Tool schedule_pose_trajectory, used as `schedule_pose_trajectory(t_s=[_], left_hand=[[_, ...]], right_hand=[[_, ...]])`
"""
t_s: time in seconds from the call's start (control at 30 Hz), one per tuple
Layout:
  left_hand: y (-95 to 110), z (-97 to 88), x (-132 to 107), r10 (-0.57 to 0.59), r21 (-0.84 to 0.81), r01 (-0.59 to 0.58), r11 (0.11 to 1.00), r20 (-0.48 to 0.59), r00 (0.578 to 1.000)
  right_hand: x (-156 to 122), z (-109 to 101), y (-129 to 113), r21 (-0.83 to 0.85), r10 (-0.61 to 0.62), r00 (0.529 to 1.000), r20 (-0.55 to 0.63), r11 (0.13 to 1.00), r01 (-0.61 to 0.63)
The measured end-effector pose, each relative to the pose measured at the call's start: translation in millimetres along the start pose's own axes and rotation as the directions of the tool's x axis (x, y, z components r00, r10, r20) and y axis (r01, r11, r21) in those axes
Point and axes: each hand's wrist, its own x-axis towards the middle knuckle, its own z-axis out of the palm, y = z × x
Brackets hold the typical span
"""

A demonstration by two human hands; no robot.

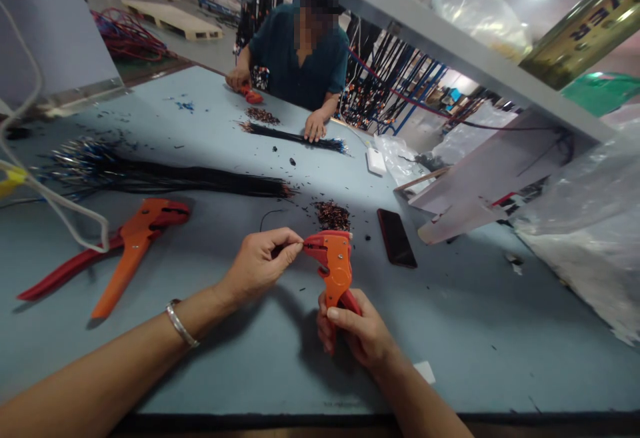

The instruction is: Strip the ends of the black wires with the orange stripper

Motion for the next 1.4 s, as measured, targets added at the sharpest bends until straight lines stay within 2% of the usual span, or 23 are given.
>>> schedule_pose_trajectory(t_s=[0.27,0.37,0.5,0.7,0.87,1.03,1.13,1.2,1.3,1.4], left_hand=[[-1,1.1,0,0.006,0.01,-0.005,1.0,-0.01,1.0],[-2,1.4,0,0.006,0.011,-0.006,1.0,-0.018,1.0],[-5,-0.2,1,-0.028,0.012,0.028,1.0,-0.036,0.999],[-7,-0.5,2,-0.071,0.029,0.072,0.997,-0.045,0.996],[-5,3.7,2,-0.115,-0.042,0.114,0.993,-0.025,0.993],[-3,8.0,-1,-0.128,-0.099,0.13,0.987,0.025,0.992],[-1,9.5,-3,-0.129,-0.13,0.133,0.983,0.037,0.991],[0,10.2,-3,-0.14,-0.164,0.146,0.976,0.042,0.989],[0,11.1,-4,-0.15,-0.244,0.164,0.956,0.075,0.986],[-1,11.7,-5,-0.132,-0.349,0.163,0.923,0.112,0.985]], right_hand=[[2,2,4,-0.008,-0.032,0.997,-0.071,0.999,0.032],[3,2,3,0.001,-0.029,0.998,-0.051,1.0,0.029],[3,-1,-1,0.064,-0.039,0.998,-0.051,0.997,0.042],[1,-4,-9,0.105,-0.104,0.988,-0.114,0.988,0.116],[4,-5,-12,0.008,-0.159,0.985,-0.061,0.987,0.16],[8,-4,-15,-0.23,-0.218,0.976,-0.006,0.95,0.211],[9,-1,-18,-0.417,-0.25,0.968,0.005,0.88,0.229],[9,3,-21,-0.559,-0.286,0.958,0.008,0.793,0.241],[10,7,-23,-0.778,-0.398,0.917,0.009,0.573,0.256],[14,9,-18,-0.918,-0.538,0.841,0.052,0.306,0.253]])
